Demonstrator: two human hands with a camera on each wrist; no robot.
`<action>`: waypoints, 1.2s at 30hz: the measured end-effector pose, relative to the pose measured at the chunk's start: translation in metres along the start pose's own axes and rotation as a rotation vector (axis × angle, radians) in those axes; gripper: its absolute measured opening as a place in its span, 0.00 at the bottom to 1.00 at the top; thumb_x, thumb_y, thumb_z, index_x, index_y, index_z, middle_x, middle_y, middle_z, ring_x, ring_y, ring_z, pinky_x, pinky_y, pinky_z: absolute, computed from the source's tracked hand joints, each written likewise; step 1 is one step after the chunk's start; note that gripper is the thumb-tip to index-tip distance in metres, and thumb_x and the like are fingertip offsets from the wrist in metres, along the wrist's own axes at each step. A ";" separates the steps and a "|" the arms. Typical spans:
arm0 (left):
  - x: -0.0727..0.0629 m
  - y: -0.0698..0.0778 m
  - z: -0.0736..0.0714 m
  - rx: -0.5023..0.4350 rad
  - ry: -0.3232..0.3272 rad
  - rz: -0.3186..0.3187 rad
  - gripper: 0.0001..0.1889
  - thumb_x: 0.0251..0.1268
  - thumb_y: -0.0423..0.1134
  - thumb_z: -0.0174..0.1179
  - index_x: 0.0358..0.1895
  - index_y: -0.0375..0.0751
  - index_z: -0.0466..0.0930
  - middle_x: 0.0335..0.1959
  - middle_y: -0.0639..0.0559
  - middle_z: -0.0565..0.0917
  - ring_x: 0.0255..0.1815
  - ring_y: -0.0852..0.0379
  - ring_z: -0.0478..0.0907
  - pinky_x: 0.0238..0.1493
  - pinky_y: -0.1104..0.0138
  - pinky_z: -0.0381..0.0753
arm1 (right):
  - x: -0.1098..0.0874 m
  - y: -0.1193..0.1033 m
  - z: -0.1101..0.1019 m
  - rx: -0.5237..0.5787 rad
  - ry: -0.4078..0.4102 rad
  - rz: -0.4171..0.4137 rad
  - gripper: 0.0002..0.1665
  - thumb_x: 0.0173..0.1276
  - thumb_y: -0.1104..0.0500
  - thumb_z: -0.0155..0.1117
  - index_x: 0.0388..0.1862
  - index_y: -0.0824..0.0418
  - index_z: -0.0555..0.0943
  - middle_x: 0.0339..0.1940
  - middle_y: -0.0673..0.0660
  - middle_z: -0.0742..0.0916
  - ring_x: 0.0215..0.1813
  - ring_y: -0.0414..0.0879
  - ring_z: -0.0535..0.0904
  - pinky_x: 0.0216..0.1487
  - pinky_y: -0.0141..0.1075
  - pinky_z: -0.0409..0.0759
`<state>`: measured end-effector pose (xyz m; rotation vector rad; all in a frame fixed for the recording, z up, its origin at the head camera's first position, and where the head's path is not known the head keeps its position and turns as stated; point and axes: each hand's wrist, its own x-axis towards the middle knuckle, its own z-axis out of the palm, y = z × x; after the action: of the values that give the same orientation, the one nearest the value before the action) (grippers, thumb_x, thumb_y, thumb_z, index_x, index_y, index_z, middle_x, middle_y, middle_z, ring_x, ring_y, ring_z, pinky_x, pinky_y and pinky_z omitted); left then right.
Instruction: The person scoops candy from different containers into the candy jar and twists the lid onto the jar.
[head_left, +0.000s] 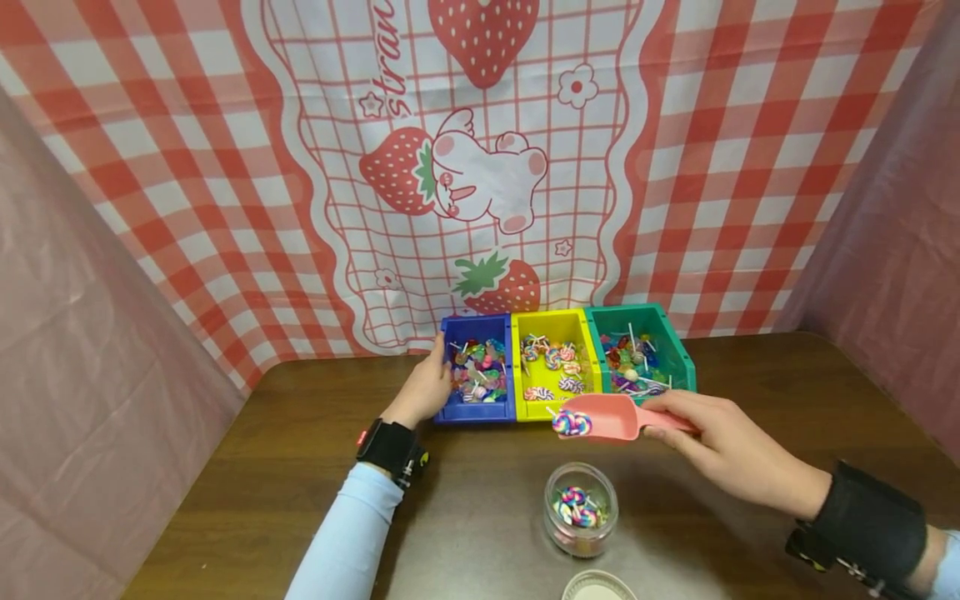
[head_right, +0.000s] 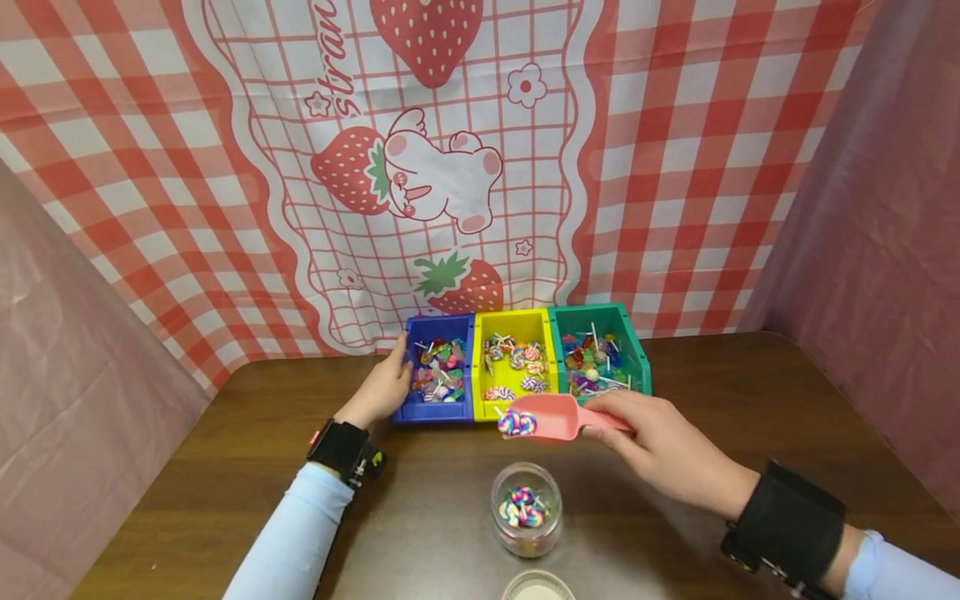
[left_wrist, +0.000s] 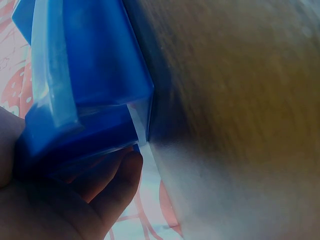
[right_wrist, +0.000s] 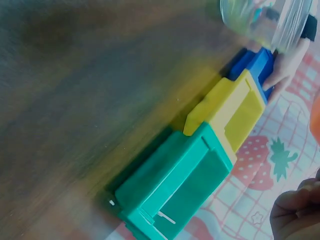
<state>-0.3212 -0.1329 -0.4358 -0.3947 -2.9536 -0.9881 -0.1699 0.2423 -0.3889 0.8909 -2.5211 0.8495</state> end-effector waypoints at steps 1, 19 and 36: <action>0.000 0.000 0.000 0.000 -0.001 -0.003 0.32 0.81 0.35 0.40 0.80 0.33 0.39 0.65 0.29 0.73 0.48 0.46 0.79 0.49 0.53 0.74 | -0.003 -0.003 -0.001 0.010 -0.012 -0.009 0.19 0.62 0.63 0.74 0.49 0.45 0.83 0.39 0.37 0.82 0.35 0.34 0.74 0.34 0.29 0.74; -0.001 0.000 0.003 -0.013 0.007 -0.010 0.33 0.80 0.34 0.41 0.80 0.33 0.39 0.70 0.31 0.68 0.41 0.47 0.78 0.45 0.55 0.74 | -0.022 -0.013 -0.008 -0.008 -0.188 -0.179 0.13 0.67 0.56 0.70 0.49 0.42 0.82 0.39 0.33 0.81 0.39 0.30 0.74 0.38 0.28 0.75; 0.000 0.001 0.003 -0.022 -0.013 -0.014 0.33 0.81 0.34 0.40 0.80 0.34 0.38 0.70 0.30 0.67 0.46 0.46 0.79 0.48 0.54 0.74 | -0.007 -0.025 -0.017 -0.132 -0.235 -0.241 0.14 0.62 0.54 0.75 0.45 0.41 0.83 0.34 0.30 0.75 0.34 0.28 0.69 0.33 0.26 0.70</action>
<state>-0.3208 -0.1305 -0.4373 -0.3828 -2.9639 -1.0248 -0.1461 0.2406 -0.3687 1.2816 -2.5554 0.5234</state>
